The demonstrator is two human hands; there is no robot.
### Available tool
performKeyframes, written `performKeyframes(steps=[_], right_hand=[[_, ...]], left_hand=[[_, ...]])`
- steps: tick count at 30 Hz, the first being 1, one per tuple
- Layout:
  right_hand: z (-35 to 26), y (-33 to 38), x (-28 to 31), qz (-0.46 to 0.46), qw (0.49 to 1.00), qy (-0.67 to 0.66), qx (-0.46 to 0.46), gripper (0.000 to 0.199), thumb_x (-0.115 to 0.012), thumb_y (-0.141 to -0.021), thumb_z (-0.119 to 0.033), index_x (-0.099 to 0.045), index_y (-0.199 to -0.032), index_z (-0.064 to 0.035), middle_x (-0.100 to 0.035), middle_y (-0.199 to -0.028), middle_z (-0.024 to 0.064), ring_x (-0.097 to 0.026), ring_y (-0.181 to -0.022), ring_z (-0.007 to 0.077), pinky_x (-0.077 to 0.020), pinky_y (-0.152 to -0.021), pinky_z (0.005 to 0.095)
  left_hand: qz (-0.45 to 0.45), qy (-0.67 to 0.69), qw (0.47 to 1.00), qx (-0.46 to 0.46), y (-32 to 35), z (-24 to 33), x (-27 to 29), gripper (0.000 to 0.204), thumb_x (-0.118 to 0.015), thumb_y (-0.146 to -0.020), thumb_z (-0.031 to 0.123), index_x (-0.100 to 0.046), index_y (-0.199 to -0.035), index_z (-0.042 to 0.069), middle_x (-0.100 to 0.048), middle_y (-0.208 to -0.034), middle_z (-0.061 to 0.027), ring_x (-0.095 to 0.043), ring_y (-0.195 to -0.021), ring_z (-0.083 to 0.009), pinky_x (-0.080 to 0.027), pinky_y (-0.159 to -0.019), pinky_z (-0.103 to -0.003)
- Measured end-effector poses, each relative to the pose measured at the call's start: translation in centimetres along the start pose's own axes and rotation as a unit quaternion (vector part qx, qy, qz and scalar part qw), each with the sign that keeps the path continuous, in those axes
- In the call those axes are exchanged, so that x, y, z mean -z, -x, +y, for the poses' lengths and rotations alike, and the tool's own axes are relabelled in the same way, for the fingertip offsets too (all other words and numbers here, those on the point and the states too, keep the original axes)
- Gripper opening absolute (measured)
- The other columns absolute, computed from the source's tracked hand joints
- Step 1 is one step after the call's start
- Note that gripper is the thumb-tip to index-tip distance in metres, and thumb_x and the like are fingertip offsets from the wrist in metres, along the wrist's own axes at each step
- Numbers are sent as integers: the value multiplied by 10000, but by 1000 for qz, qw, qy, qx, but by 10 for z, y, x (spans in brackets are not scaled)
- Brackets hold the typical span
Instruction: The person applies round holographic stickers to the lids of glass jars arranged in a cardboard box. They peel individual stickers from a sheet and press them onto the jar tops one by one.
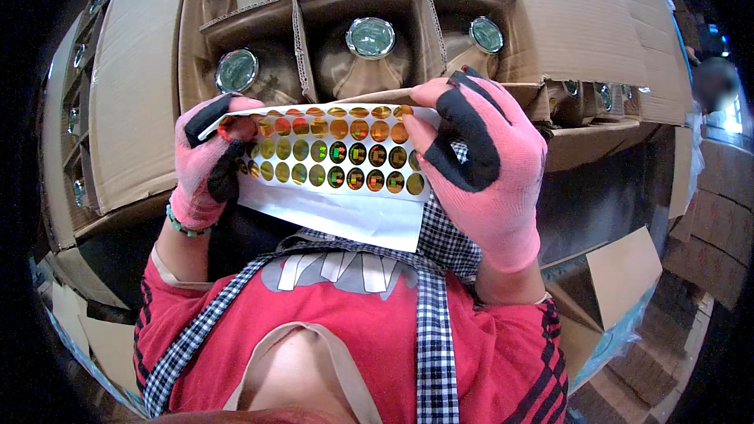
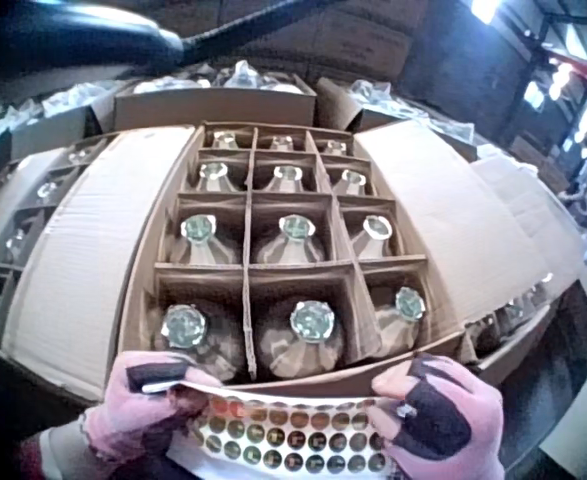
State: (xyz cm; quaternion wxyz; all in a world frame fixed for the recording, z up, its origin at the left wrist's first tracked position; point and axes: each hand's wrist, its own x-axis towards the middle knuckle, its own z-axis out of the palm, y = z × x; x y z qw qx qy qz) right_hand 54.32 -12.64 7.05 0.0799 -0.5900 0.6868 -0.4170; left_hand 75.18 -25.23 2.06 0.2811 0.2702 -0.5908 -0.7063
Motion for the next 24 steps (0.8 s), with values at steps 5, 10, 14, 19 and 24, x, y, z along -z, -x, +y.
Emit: performKeyframes(steps=[5, 10, 14, 19, 24], right_hand=[[-2, -3, 3, -46, 994, 83, 48, 164, -607, -630, 83, -567, -779, 25, -585, -793, 99, -565, -801, 202, -425, -748, 280], [-1, -2, 0, -34, 989, 117, 82, 148, -619, -606, 72, -545, -720, 14, -587, -772, 84, -572, -808, 228, -428, -761, 305], [3, -3, 1, -40, 989, 94, 108, 177, -608, -583, 50, -553, -733, -26, -588, -865, 93, -563, -842, 236, -422, -786, 341], [52, -28, 17, -6, 999, 9, -34, 117, -650, -649, -51, -574, -729, -12, -514, -1105, 129, -518, -967, 221, -408, -816, 335], [118, -52, 12, -156, 946, 282, 37, 112, -647, -634, -94, -597, -730, -68, -471, -1171, 129, -416, -1079, 325, -352, -882, 414]], left_hand=[[-7, 21, 1000, -8, 0, 0, -1, 192, -559, -760, 68, -607, -916, -33, -604, -865, -62, -536, -756, -85, -427, -669, -204], [-2, 38, 999, -7, 1, -3, -3, 186, -540, -757, 54, -606, -907, -37, -604, -874, -68, -532, -763, -86, -427, -681, -207], [-10, 78, 997, -9, -1, -8, 0, 192, -523, -746, 39, -605, -902, -38, -600, -854, -59, -529, -757, -82, -427, -681, -204], [-40, 29, 999, -5, -1, -5, -3, 218, -500, -728, 16, -603, -910, -44, -593, -843, -53, -533, -759, -85, -432, -693, -207], [-52, 60, 997, -17, -4, -11, -2, 192, -516, -740, 1, -605, -905, -39, -597, -831, -61, -539, -755, -85, -442, -689, -214]])
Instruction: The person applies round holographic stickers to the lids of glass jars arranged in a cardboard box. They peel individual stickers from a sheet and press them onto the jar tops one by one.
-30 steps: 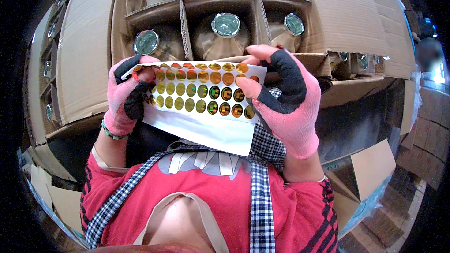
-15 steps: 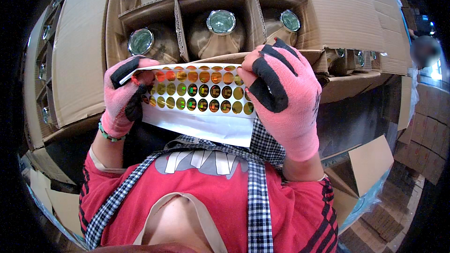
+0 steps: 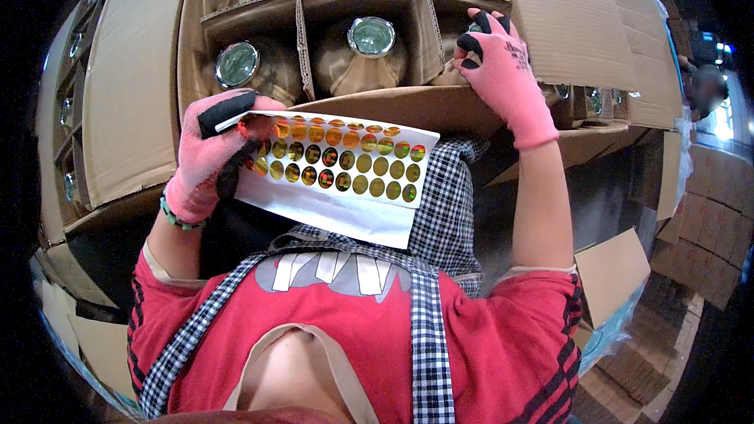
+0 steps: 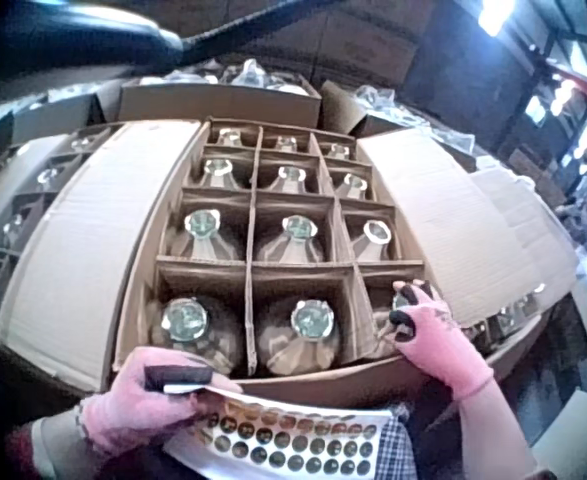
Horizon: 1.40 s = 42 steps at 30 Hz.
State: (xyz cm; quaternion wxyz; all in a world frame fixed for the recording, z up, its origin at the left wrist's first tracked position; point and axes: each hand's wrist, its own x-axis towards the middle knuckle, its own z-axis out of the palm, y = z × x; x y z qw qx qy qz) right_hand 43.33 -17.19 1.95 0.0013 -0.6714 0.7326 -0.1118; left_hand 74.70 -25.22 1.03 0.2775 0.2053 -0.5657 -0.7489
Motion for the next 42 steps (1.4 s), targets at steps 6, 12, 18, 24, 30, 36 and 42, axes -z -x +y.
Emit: performKeyframes(steps=[6, 12, 18, 24, 30, 36, 42], right_hand=[[6, -16, -12, -12, 973, 224, 50, 200, -675, -586, -116, -577, -756, -73, -463, -1163, 130, -372, -1130, 351, -335, -898, 445], [-9, -5, 13, 183, 973, 128, 56, 227, -664, -591, -101, -561, -790, -61, -490, -1109, 135, -465, -1012, 322, -387, -833, 410], [-97, 37, 56, 134, 947, -292, 13, 223, -636, -656, -20, -569, -869, -18, -576, -949, 111, -539, -911, 203, -403, -811, 291], [-112, 38, 50, 49, 988, -140, 40, 188, -655, -610, -67, -570, -776, -43, -571, -772, 75, -548, -770, 273, -428, -717, 341], [-115, 38, 48, 83, 990, -71, 91, 175, -656, -568, 19, -554, -707, -10, -566, -732, 76, -561, -742, 236, -440, -678, 307], [-112, 38, 44, 106, 984, -77, 118, 158, -629, -576, 40, -533, -688, -17, -566, -738, 75, -563, -769, 254, -438, -711, 328], [-113, 23, 53, 56, 958, -277, 44, 124, -621, -622, 5, -527, -702, -2, -569, -880, 91, -556, -829, 218, -424, -735, 301]], left_hand=[[1, -14, 1000, 0, -1, 3, -2, 174, -562, -744, 11, -599, -905, -44, -605, -855, -72, -544, -769, -92, -442, -704, -219], [-4, -4, 1000, 1, -1, 2, 1, 199, -548, -740, 19, -588, -923, -49, -608, -892, -87, -550, -806, -104, -444, -733, -230], [9, 3, 1000, -4, 0, 1, 2, 218, -516, -745, 26, -577, -939, -53, -603, -937, -102, -551, -841, -114, -444, -759, -242], [-8, -6, 999, -37, -2, -4, 5, 214, -521, -772, 48, -576, -958, -43, -602, -942, -100, -551, -857, -113, -437, -781, -238], [17, -11, 999, -29, 0, -1, 1, 212, -526, -775, 47, -583, -963, -34, -607, -917, -80, -546, -832, -93, -436, -759, -221], [30, 5, 1000, -3, -1, 1, 2, 205, -543, -759, 40, -597, -945, -30, -599, -837, -28, -520, -757, -54, -427, -684, -188], [39, -15, 999, -29, 0, 3, -7, 193, -533, -735, 10, -610, -911, -15, -592, -778, -16, -511, -707, -54, -420, -640, -191]])
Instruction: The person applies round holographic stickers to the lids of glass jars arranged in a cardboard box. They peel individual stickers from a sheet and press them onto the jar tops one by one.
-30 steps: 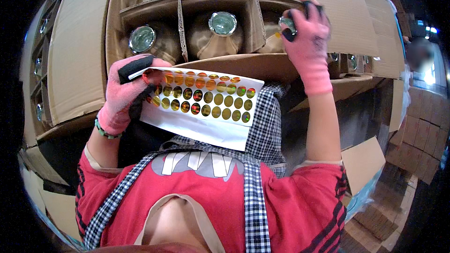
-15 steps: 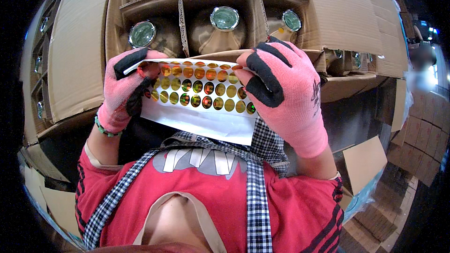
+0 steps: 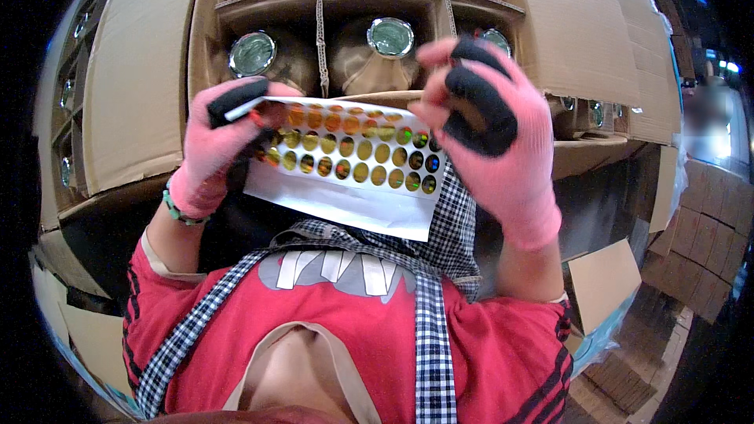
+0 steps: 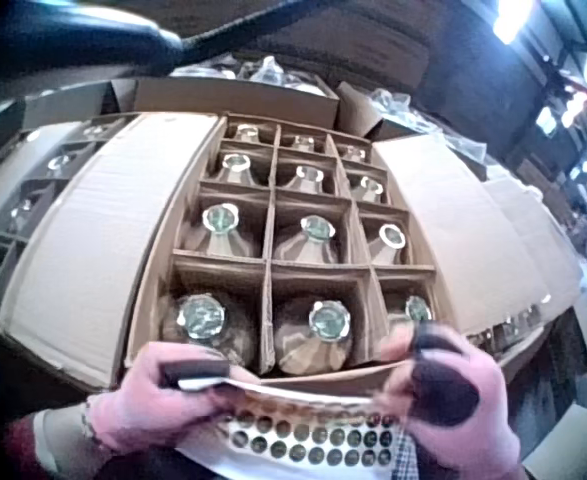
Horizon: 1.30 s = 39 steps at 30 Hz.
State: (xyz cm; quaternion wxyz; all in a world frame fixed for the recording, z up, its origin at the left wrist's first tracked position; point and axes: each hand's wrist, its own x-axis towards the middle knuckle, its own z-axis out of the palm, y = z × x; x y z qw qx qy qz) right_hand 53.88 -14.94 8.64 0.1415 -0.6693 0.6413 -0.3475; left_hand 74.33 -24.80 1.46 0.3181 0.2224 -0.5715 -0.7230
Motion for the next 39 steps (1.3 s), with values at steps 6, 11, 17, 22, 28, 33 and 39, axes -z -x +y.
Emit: performKeyframes(steps=[6, 11, 17, 22, 28, 33, 39], right_hand=[[55, -52, -44, -174, 974, 129, 63, 104, -623, -656, -64, -544, -709, -22, -506, -1124, 96, -479, -993, 276, -376, -852, 333], [74, -63, -74, -209, 926, 295, 114, 172, -620, -640, -88, -593, -804, -43, -479, -1155, 137, -394, -1106, 361, -334, -927, 396], [49, -68, -71, -157, 895, 414, 59, 317, -639, -613, -84, -565, -921, -61, -499, -1092, 155, -432, -1072, 341, -359, -903, 396], [14, -48, -18, -20, 997, 66, 41, 197, -638, -698, -99, -569, -855, -4, -562, -986, 103, -520, -946, 181, -385, -839, 285], [-16, -12, 2, -106, 991, 57, -60, 272, -704, -594, -87, -552, -800, 6, -540, -748, 102, -551, -707, 215, -436, -641, 272], [-11, -5, 3, -57, 996, 62, -34, 175, -647, -612, -23, -543, -751, 0, -535, -669, 101, -546, -673, 237, -426, -601, 304], [-16, -2, 1, -26, 989, 149, -2, 204, -663, -591, -66, -565, -768, -43, -555, -740, 93, -542, -724, 266, -426, -668, 347]], left_hand=[[-165, -171, 966, -97, 4, -24, -23, 199, -548, -677, -22, -620, -859, 11, -590, -728, -105, -571, -657, -197, -449, -607, -276], [-173, -142, 973, -63, 5, -20, -21, 211, -534, -672, -36, -618, -861, 9, -590, -739, -87, -572, -665, -160, -457, -601, -256], [-134, -138, 977, -92, 4, -13, -11, 268, -505, -646, -55, -621, -879, 9, -608, -786, -90, -570, -715, -145, -455, -652, -248], [-76, -96, 991, -53, 4, -5, -1, 230, -530, -690, -17, -601, -909, -21, -611, -866, -111, -571, -773, -140, -462, -701, -255], [12, 23, 999, -41, 5, 0, 0, 235, -495, -698, -76, -601, -903, -34, -595, -905, -81, -542, -795, -107, -435, -729, -224], [-26, -57, 991, -117, -1, -4, -1, 237, -502, -708, -79, -594, -921, -38, -590, -901, -96, -529, -836, -131, -419, -759, -239], [15, 48, 998, -28, 4, 0, -6, 198, -544, -759, -12, -592, -950, -24, -590, -851, -44, -514, -749, -62, -428, -662, -191]])
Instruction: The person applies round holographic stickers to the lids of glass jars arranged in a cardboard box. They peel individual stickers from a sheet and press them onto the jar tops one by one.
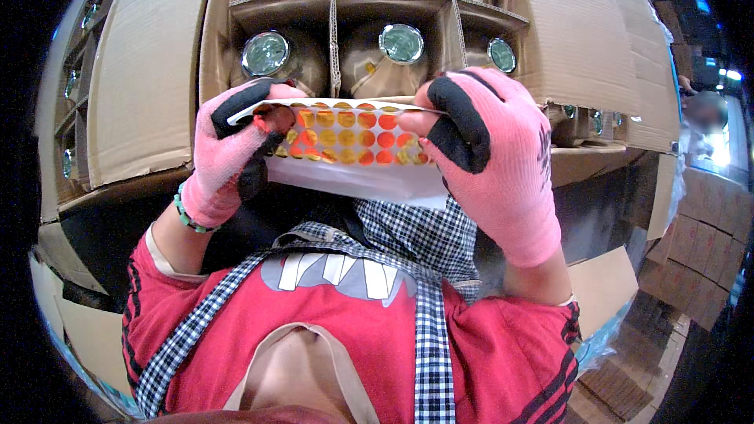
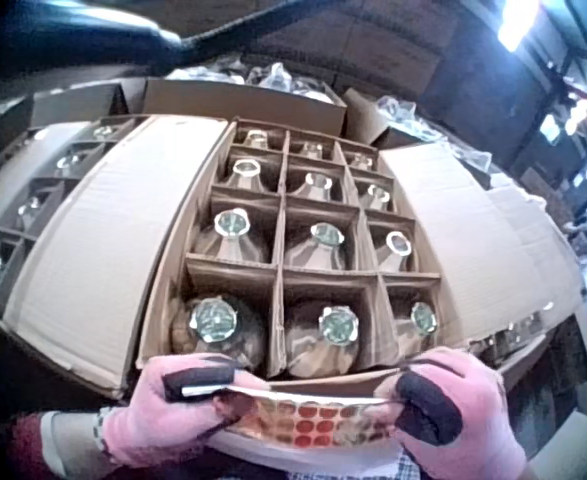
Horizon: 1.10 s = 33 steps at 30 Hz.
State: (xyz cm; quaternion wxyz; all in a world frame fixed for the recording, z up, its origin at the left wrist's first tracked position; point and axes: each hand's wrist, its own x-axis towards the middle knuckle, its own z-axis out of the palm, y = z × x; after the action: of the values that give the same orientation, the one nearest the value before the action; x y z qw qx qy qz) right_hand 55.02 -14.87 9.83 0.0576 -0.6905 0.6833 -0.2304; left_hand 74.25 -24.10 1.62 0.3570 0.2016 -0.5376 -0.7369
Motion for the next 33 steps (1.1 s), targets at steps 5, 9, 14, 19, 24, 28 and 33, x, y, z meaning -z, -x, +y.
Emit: performKeyframes(steps=[5, 9, 14, 19, 24, 28, 33], right_hand=[[-4, -5, -1, 40, 990, 79, 109, 214, -670, -578, -19, -589, -774, -48, -572, -759, 82, -556, -748, 255, -438, -701, 337], [-4, -6, -3, 51, 988, 75, 129, 193, -667, -578, -63, -570, -744, -81, -565, -764, 62, -545, -751, 254, -431, -710, 361], [-4, -10, -4, 40, 990, 57, 122, 187, -667, -572, -38, -561, -722, -71, -567, -759, 71, -547, -748, 266, -436, -718, 360], [-13, -31, 9, -26, 992, -105, 59, 158, -663, -577, -16, -531, -664, -5, -581, -843, 111, -557, -805, 204, -434, -719, 306], [-25, -81, -38, -159, 966, -159, 127, 134, -651, -628, -49, -547, -705, -16, -532, -1034, 117, -510, -945, 249, -394, -823, 315], [-34, -105, -105, -233, 941, -18, 244, 137, -622, -655, -125, -581, -755, -41, -492, -1090, 167, -435, -1043, 347, -348, -904, 376], [-42, -113, -146, -234, 911, 213, 264, 208, -559, -673, -116, -597, -869, -59, -481, -1071, 160, -408, -1074, 355, -333, -892, 456]], left_hand=[[25, 19, 999, 34, 0, 2, 2, 179, -557, -783, 40, -599, -951, -5, -581, -806, 0, -497, -709, -36, -420, -635, -174], [25, 57, 997, 49, 2, 4, 4, 176, -554, -788, 46, -597, -953, 1, -579, -797, 12, -487, -691, -19, -423, -621, -161], [61, 58, 996, 24, 2, 2, 3, 173, -546, -783, 33, -594, -945, -3, -590, -804, -4, -507, -710, -34, -433, -620, -168], [53, 15, 998, 23, 3, 1, 1, 189, -522, -765, 15, -588, -939, -17, -595, -882, -38, -534, -788, -78, -448, -687, -216], [-158, -211, 958, -116, 26, -30, -26, 231, -550, -675, 49, -591, -902, 40, -572, -829, -162, -577, -757, -309, -465, -676, -336], [-233, -232, 935, -131, 34, -44, -34, 266, -545, -669, 80, -561, -933, 59, -537, -813, -158, -550, -739, -331, -453, -637, -376], [-198, -219, 948, -116, 27, -35, -29, 183, -553, -668, 111, -545, -845, 65, -525, -760, -162, -538, -720, -339, -439, -631, -401]])
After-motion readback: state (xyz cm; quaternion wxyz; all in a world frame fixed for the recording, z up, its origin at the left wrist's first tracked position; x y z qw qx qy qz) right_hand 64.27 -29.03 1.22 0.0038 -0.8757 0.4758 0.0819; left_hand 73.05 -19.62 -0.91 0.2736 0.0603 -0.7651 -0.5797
